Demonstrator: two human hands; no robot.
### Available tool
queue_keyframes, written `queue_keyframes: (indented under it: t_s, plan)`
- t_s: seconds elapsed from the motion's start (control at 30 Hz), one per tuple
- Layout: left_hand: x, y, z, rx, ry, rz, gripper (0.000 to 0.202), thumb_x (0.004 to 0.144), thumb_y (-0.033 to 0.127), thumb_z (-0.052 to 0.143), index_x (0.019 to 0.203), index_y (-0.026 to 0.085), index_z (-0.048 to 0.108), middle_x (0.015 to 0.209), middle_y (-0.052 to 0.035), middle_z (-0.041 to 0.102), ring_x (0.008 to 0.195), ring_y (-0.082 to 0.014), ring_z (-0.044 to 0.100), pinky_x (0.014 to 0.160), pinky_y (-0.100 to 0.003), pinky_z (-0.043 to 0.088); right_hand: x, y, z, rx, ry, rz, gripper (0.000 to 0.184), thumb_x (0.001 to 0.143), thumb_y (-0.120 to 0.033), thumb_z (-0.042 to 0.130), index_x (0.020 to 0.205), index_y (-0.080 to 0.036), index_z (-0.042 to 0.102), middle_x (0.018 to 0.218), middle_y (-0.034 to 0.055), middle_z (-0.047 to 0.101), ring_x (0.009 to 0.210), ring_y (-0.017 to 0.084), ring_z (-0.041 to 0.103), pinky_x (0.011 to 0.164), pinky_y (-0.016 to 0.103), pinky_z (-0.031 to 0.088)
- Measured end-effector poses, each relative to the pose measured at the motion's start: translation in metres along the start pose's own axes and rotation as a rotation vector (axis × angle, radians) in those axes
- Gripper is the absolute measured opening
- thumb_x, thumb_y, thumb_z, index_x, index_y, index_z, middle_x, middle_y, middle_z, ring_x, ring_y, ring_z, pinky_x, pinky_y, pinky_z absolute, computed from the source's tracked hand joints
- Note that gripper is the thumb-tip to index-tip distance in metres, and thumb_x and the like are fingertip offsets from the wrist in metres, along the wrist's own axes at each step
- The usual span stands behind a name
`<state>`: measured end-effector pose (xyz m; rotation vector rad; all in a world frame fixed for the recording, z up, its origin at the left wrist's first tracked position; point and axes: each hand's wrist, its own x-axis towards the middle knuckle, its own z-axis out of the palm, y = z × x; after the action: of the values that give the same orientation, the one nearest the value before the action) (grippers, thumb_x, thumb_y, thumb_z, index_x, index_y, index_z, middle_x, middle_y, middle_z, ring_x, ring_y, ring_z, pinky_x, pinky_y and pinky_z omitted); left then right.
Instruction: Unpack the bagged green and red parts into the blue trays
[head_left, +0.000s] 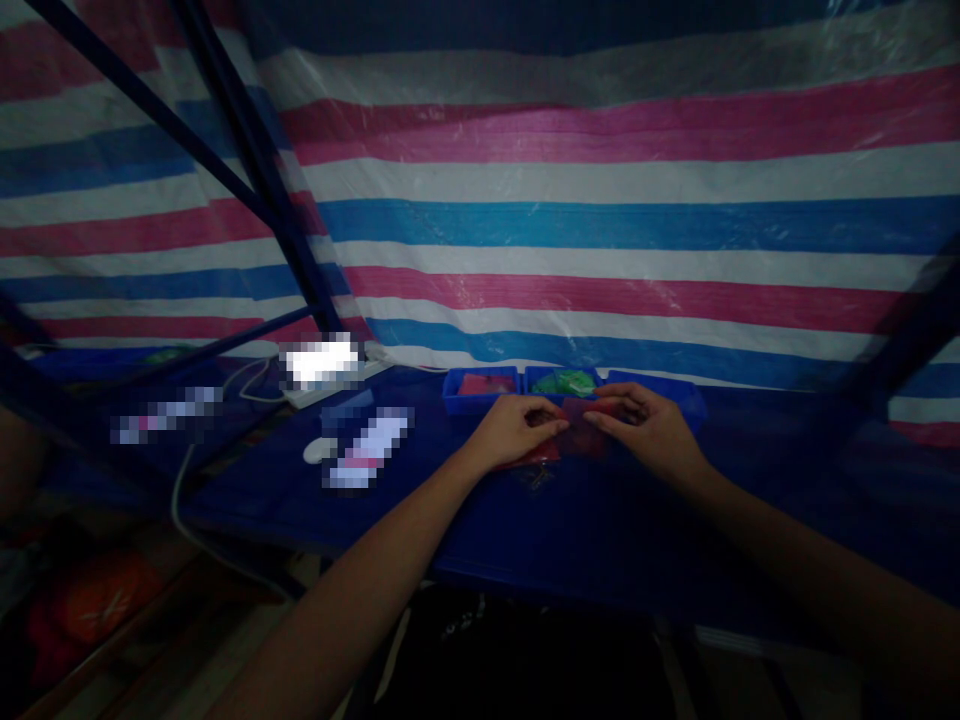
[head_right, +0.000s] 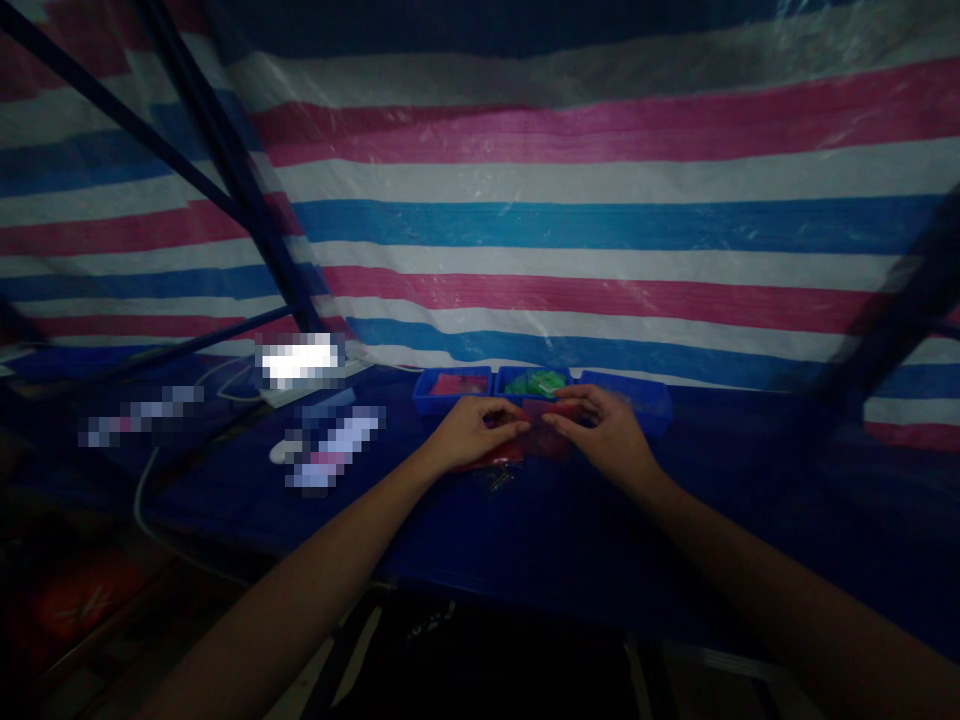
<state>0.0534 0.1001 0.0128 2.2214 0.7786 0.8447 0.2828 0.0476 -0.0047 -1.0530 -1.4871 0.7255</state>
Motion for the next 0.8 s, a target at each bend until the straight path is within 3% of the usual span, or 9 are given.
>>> queue_keyframes:
  t_s: [0.13, 0.27, 0.4, 0.57, 0.67, 0.8]
  plan:
    - [0.001, -0.003, 0.000, -0.007, 0.007, 0.008, 0.024, 0.090, 0.034, 0.069, 0.104, 0.015, 0.072, 0.097, -0.0073, 0.075, 0.083, -0.0166, 0.069, 0.078, -0.030, 0.053, 0.004, 0.006, -0.003, -0.005, 0.032, -0.010, 0.038, 0.078, -0.043, 0.080, 0.107, -0.021, 0.069, 0.100, 0.0083, 0.077, 0.096, 0.026, 0.073, 0.092, 0.044, 0.058]
    - [0.000, 0.003, -0.001, 0.136, 0.173, 0.137, 0.028, 0.089, 0.034, 0.071, 0.111, 0.018, 0.067, 0.107, -0.0079, 0.071, 0.092, -0.0183, 0.066, 0.084, -0.033, 0.053, 0.006, 0.011, -0.006, -0.057, 0.144, -0.044, 0.036, 0.079, -0.045, 0.079, 0.104, -0.022, 0.069, 0.099, 0.0080, 0.075, 0.092, 0.026, 0.073, 0.087, 0.043, 0.059]
    - [-0.004, 0.015, 0.006, 0.226, 0.069, 0.254, 0.028, 0.093, 0.042, 0.066, 0.110, 0.020, 0.069, 0.107, -0.0070, 0.070, 0.098, -0.0194, 0.065, 0.090, -0.035, 0.051, 0.003, 0.010, -0.002, -0.075, 0.142, -0.057, 0.036, 0.080, -0.045, 0.079, 0.105, -0.022, 0.067, 0.095, 0.0068, 0.072, 0.085, 0.023, 0.071, 0.080, 0.040, 0.060]
    - [-0.007, 0.024, 0.017, 0.240, 0.001, 0.263, 0.045, 0.087, 0.051, 0.070, 0.119, 0.019, 0.066, 0.112, -0.0082, 0.069, 0.104, -0.0219, 0.065, 0.089, -0.035, 0.052, -0.006, -0.004, 0.009, 0.086, 0.000, -0.036, 0.042, 0.078, -0.044, 0.081, 0.110, -0.023, 0.065, 0.101, 0.0076, 0.071, 0.093, 0.024, 0.071, 0.083, 0.039, 0.061]
    - [-0.006, 0.022, 0.016, 0.238, 0.025, 0.244, 0.034, 0.096, 0.044, 0.061, 0.116, 0.018, 0.067, 0.108, -0.0083, 0.070, 0.099, -0.0209, 0.065, 0.086, -0.034, 0.051, -0.007, -0.008, 0.010, 0.128, -0.041, -0.035, 0.036, 0.083, -0.044, 0.077, 0.110, -0.023, 0.065, 0.107, 0.0087, 0.072, 0.101, 0.024, 0.070, 0.089, 0.040, 0.060]
    - [-0.003, 0.018, 0.013, 0.203, 0.073, 0.203, 0.029, 0.104, 0.032, 0.046, 0.115, 0.019, 0.069, 0.099, -0.0065, 0.071, 0.090, -0.0181, 0.065, 0.079, -0.032, 0.050, -0.004, -0.005, 0.006, 0.049, 0.072, -0.074, 0.033, 0.086, -0.046, 0.073, 0.109, -0.024, 0.066, 0.107, 0.0090, 0.071, 0.097, 0.025, 0.070, 0.081, 0.040, 0.061]
